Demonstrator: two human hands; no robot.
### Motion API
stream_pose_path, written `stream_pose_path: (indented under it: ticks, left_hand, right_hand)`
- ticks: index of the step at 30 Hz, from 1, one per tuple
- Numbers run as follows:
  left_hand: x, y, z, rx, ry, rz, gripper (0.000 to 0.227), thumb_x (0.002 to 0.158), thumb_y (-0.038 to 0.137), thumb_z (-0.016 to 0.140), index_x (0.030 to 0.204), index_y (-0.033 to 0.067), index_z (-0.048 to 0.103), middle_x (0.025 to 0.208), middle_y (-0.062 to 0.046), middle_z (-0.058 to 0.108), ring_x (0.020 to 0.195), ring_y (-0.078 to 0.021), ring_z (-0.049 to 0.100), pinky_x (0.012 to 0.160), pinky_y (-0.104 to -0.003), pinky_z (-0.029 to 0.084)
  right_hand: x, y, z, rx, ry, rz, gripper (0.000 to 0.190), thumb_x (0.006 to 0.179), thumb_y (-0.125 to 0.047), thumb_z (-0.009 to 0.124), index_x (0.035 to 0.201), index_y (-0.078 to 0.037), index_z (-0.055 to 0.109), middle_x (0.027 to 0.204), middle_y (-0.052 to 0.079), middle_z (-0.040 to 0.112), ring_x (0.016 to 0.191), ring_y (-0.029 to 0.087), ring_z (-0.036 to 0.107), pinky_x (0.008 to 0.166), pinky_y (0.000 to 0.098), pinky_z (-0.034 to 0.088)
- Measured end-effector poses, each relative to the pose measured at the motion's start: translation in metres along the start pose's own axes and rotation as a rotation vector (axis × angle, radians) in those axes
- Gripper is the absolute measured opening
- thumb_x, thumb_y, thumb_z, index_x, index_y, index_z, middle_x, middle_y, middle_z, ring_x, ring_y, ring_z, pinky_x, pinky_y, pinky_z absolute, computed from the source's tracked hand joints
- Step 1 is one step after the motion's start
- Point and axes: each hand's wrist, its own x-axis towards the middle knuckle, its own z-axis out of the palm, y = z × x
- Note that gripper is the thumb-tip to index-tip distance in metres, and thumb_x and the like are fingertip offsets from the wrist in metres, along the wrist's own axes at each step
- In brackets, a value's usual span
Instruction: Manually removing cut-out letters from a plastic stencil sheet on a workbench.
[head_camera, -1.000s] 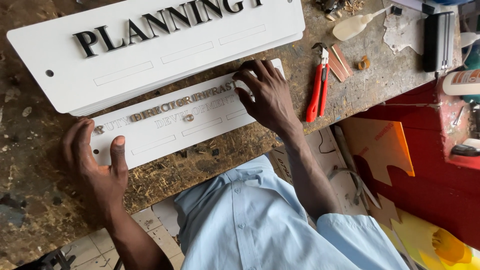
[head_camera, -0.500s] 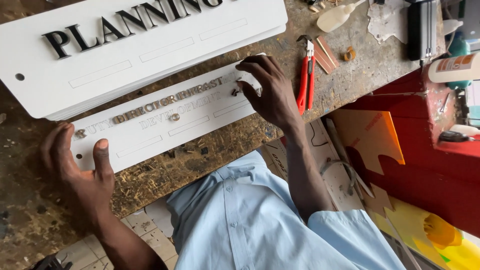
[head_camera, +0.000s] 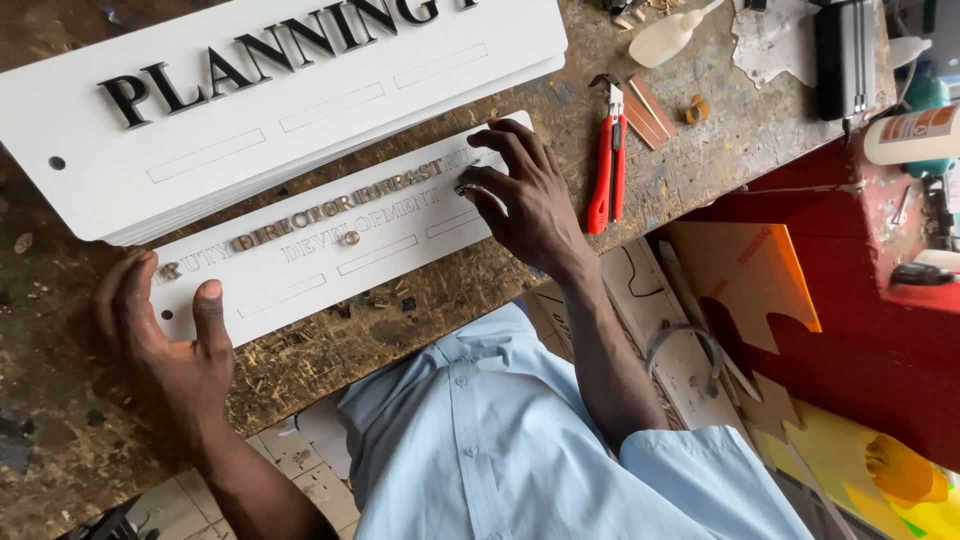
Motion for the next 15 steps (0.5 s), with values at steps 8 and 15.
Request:
stream_pose_path:
  ticks: [8,15]
  left_hand:
    - [-0.001,0.000,-0.001,0.032,-0.015,-0.007,0.053,0.128,0.025,0.070,0.152,-0.0215,0.063,0.153,-0.037,0.058,0.142,-0.0495,0.057,0.118,-0.063,0.051]
    - [0.001,0.002,-0.003,0.051,-0.012,0.018,0.051,0.128,0.025,0.068,0.152,-0.0203,0.064,0.152,-0.036,0.060,0.140,-0.0498,0.060,0.116,-0.062,0.053]
  right_hand:
    - [-0.004,-0.010,0.007,0.034,0.053,-0.039,0.015,0.116,-0.017,0.070,0.118,-0.009,0.083,0.152,0.017,0.068,0.160,0.043,0.045,0.130,0.0640,0.036]
    - [-0.004,-0.016,0.015,0.014,0.112,-0.040,0.017,0.114,-0.020,0.072,0.106,-0.009,0.081,0.147,0.017,0.068,0.158,0.042,0.047,0.134,0.0681,0.027]
